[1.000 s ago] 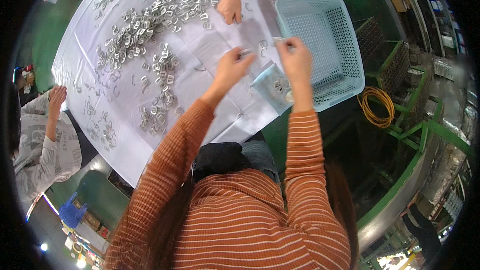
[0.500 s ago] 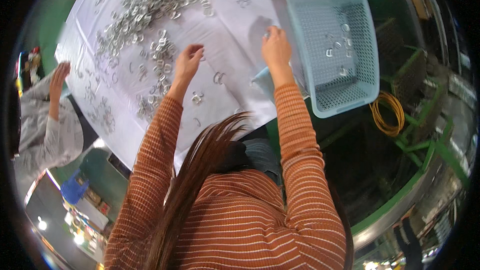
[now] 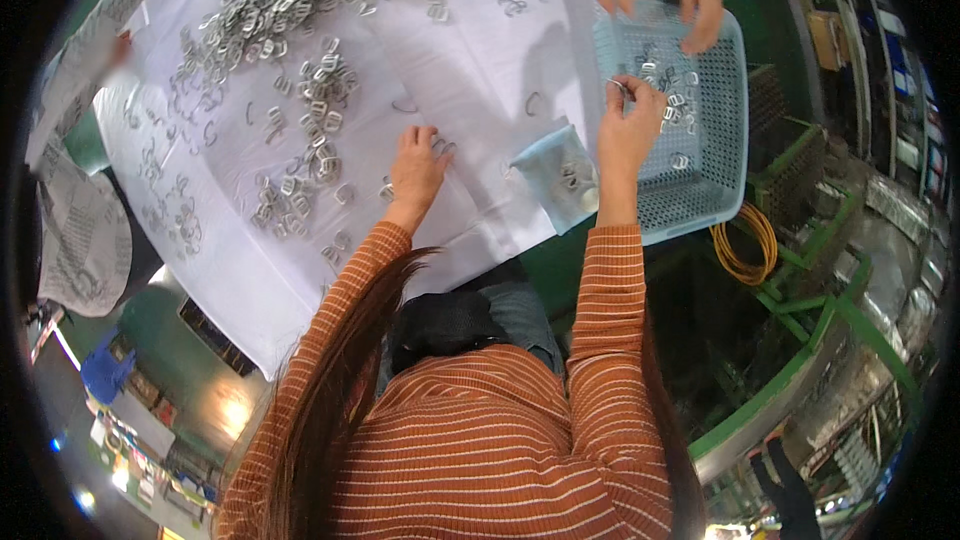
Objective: The person sorts small metal hardware components on a white-covered table, separating buckles from hooks by hand. The person places sorted buckles into a blue basket while hooks remain on the table. Coworkers are also sorting parts at the same table.
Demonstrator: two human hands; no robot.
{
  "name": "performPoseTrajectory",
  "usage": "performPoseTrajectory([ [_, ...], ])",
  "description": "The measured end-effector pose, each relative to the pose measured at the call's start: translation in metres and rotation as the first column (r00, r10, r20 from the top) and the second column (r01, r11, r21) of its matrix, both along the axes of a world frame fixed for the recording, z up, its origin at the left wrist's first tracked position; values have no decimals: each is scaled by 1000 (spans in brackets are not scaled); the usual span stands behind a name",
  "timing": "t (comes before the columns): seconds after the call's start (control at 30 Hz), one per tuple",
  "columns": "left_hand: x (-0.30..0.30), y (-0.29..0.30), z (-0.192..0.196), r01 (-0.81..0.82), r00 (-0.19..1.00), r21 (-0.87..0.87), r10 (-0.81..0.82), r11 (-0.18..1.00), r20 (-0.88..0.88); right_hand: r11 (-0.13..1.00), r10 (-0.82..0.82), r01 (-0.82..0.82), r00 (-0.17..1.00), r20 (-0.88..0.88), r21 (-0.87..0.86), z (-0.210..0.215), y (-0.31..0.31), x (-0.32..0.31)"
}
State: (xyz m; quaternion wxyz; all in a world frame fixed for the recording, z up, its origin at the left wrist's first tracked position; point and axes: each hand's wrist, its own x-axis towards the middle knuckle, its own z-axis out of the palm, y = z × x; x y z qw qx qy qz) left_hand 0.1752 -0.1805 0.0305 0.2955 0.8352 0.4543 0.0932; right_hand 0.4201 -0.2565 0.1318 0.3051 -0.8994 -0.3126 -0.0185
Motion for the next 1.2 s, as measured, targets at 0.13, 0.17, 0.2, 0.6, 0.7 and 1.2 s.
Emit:
performPoseTrajectory([
  [0.13,-2,-1,-7,49,993,-34,-45,998,105,971,-142,153,987,-75,185,-42,-34,26],
  [0.17,-3,-1,-10,63,991,-39,-58,997,119,939,-173,237,952,-254,249,-53,-34,25],
  [0.2,-7,1,-10,86,990,-10,-84,996,113,950,-175,215,967,-184,226,-56,-29,17],
  [0.6,-60,25,10,262,965,-275,-255,925,63,901,262,-95,897,-356,424,-26,52,-119],
  [0.7,-90,82,10,-36,986,-113,54,993,160,904,373,10,471,-799,427,-72,115,-151],
  [1.2,-199,154,30,-285,765,-709,599,646,238,805,212,-593,265,-941,14,-69,224,-196],
])
